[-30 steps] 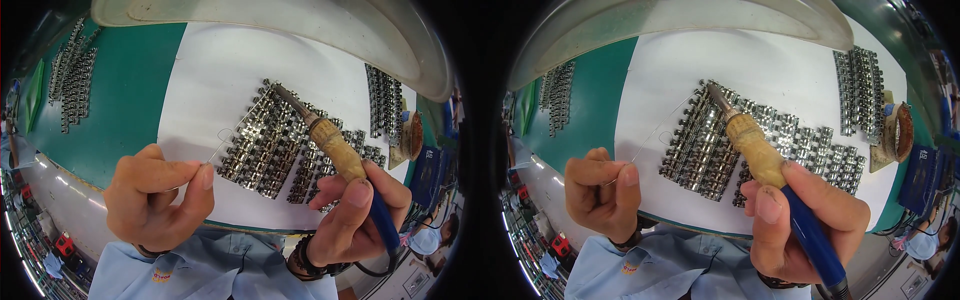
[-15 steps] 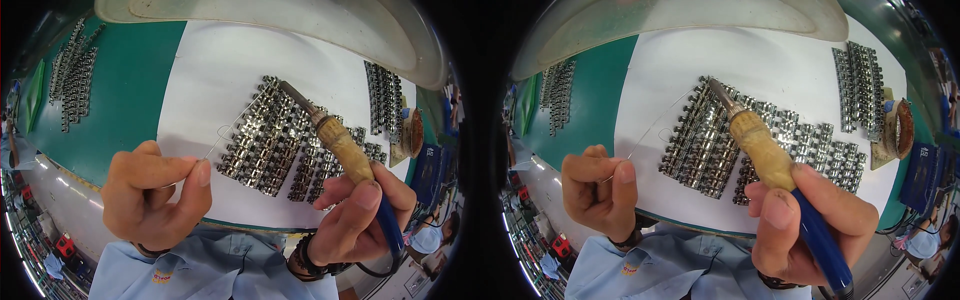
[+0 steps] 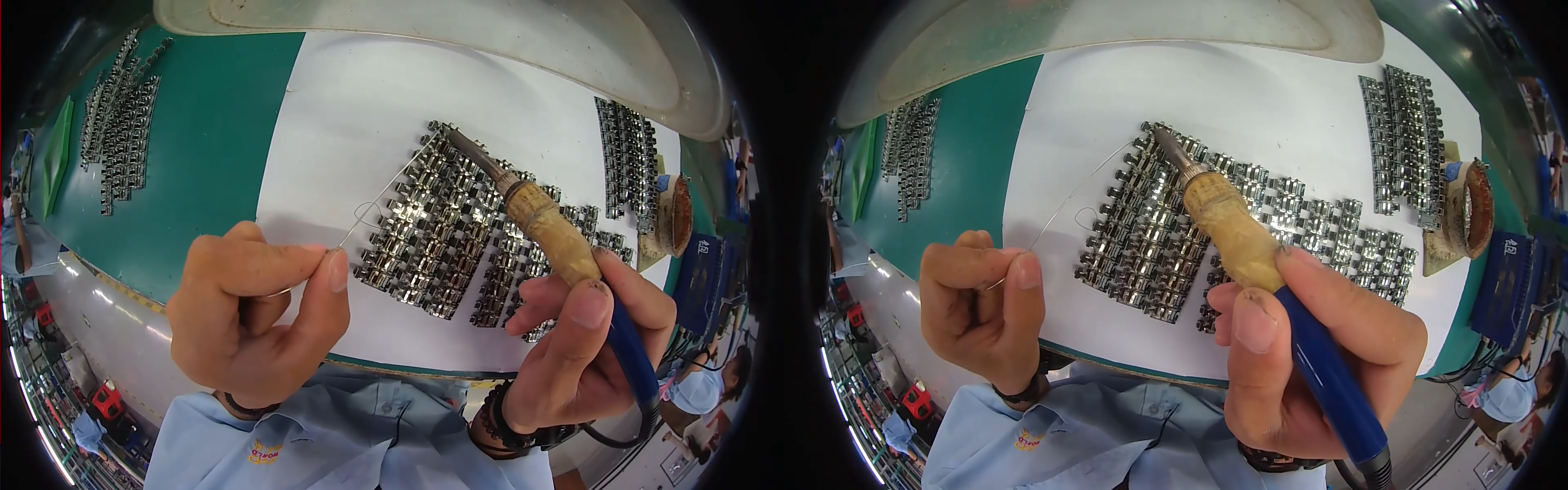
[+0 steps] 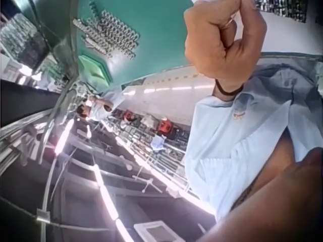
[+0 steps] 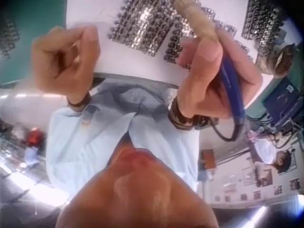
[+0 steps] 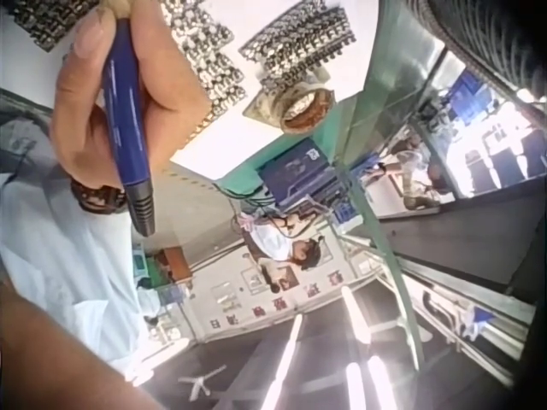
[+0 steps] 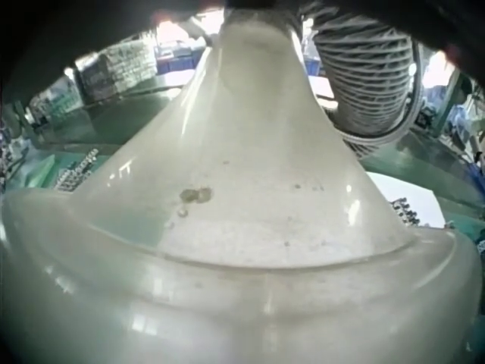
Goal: The person arranges several metal components into a grid on the work surface, then picks up a soldering iron and applies it to the components while holding a piece of solder wire.
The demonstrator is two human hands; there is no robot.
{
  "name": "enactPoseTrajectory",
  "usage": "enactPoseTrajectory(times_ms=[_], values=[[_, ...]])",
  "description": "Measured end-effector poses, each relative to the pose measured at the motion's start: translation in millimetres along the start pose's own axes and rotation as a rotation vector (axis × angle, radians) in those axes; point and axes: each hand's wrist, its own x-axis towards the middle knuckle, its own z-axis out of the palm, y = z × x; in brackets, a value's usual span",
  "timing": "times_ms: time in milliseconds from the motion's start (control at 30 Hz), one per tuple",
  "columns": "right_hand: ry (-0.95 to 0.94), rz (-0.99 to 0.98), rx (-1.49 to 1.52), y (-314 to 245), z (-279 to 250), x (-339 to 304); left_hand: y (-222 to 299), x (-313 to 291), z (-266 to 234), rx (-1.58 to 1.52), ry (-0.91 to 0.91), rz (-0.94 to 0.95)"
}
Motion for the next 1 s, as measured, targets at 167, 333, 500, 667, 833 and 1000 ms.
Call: enactPoseTrajectory(times_ms=[167,333,500,667,833,1000], values=[[-0.015,0.004,0.014,3,-3,0,1,0,6,0.002,0.007,-0.014],[-0.007,-0.016,0.009,0,0,1,0,0,0,-0.019,0.051,0.025],[-0.031,-0.052,-0.039,5,-10,2,3,0,3,-0.007,0.061,-0.014],[0.028,-0.087,-0.066,5,-9,2,3,0,3,-0.009,0.052,-0.005],[-0.011,-0.065,-0.067,4,-18,3,1,-1,2,0.004,0.044,0.018],[0.018,-0.097,-0.034,8,-12,9,0,-1,3,0.009,0.033,0.01]])
